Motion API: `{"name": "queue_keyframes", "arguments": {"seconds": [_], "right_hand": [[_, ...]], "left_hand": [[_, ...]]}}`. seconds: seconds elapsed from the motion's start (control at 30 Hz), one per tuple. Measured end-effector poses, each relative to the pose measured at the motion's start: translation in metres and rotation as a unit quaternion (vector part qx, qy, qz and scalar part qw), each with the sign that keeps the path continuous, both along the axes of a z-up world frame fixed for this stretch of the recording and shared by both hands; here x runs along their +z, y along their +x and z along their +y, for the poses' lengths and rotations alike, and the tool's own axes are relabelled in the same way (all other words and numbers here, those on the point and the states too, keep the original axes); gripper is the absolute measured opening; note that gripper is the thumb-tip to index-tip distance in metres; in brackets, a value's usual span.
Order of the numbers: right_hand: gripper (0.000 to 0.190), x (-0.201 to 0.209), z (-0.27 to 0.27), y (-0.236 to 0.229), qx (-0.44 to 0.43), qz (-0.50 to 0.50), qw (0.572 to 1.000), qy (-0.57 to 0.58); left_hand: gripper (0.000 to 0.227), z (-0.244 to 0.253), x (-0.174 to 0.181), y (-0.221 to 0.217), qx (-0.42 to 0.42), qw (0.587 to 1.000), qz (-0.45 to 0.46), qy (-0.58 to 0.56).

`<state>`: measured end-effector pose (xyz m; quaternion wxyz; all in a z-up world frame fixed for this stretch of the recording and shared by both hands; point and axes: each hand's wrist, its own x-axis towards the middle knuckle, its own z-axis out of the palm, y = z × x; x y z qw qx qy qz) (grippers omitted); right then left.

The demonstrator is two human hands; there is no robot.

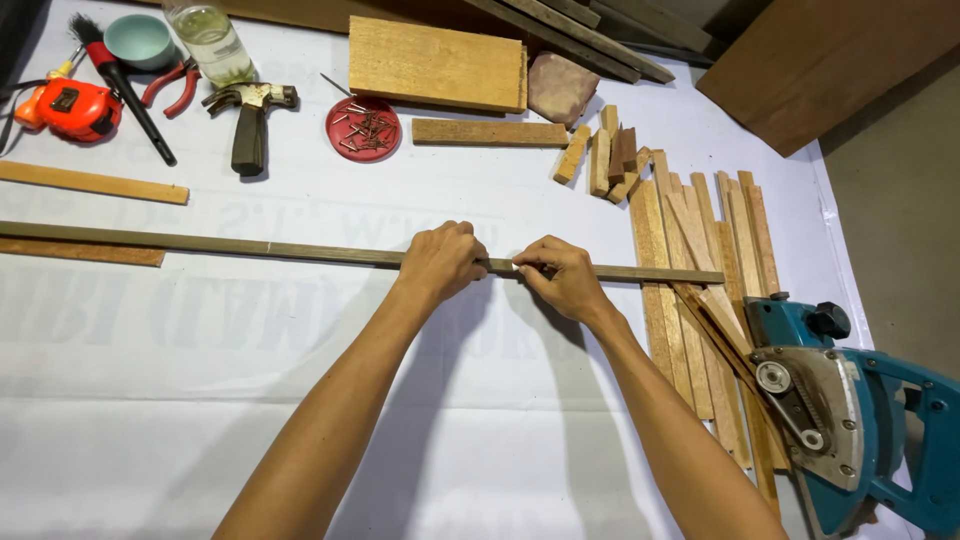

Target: Measure and mark a wooden strip using a tape measure and pencil.

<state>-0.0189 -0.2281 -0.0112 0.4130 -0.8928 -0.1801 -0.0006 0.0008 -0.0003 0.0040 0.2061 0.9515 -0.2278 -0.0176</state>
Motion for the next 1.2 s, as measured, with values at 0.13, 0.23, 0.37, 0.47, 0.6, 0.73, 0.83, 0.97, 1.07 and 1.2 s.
{"name": "queue_keyframes", "arguments": {"seconds": [0.13, 0.23, 0.37, 0.47, 0.6, 0.73, 0.83, 0.97, 1.07, 1.2], "right_hand": [[0.015, -0.008, 0.000, -0.002, 0.000, -0.016, 1.000, 0.003], [0.014, -0.012, -0.002, -0.001, 0.017, -0.043, 0.999, 0.002], [0.014, -0.014, -0.001, 0.002, 0.000, -0.045, 0.999, -0.028], [0.013, -0.021, 0.002, 0.013, -0.027, -0.063, 0.997, -0.034], [0.011, -0.011, 0.006, 0.020, -0.070, -0.020, 0.997, -0.009], [0.012, -0.008, 0.002, 0.016, -0.065, -0.019, 0.998, 0.012], [0.012, -0.011, -0.004, 0.013, -0.075, -0.008, 0.997, 0.033], [0.012, -0.012, -0.013, 0.007, -0.081, 0.009, 0.994, 0.076], [0.011, -0.001, -0.013, 0.003, -0.100, 0.012, 0.991, 0.087], [0.011, 0.007, -0.013, -0.001, -0.138, -0.087, 0.986, 0.029]], "left_hand": [[0.018, -0.004, 0.002, 0.000, 0.014, 1.000, 0.017, 0.013], [0.017, -0.004, 0.002, 0.001, 0.020, 0.999, 0.027, 0.020], [0.019, -0.006, 0.000, 0.000, 0.021, 1.000, 0.013, 0.018], [0.018, -0.006, -0.004, 0.001, 0.025, 0.999, 0.013, 0.023], [0.019, -0.006, -0.005, -0.002, 0.027, 0.999, 0.000, 0.023], [0.018, -0.004, -0.002, -0.004, 0.021, 0.999, -0.018, 0.021], [0.017, -0.005, -0.007, -0.002, 0.027, 0.999, 0.001, 0.022], [0.015, -0.002, 0.001, -0.006, 0.017, 1.000, 0.000, 0.022], [0.016, 0.006, 0.005, -0.007, -0.002, 1.000, 0.002, 0.020], [0.016, 0.023, 0.000, -0.005, -0.027, 0.999, -0.034, 0.017]]}}
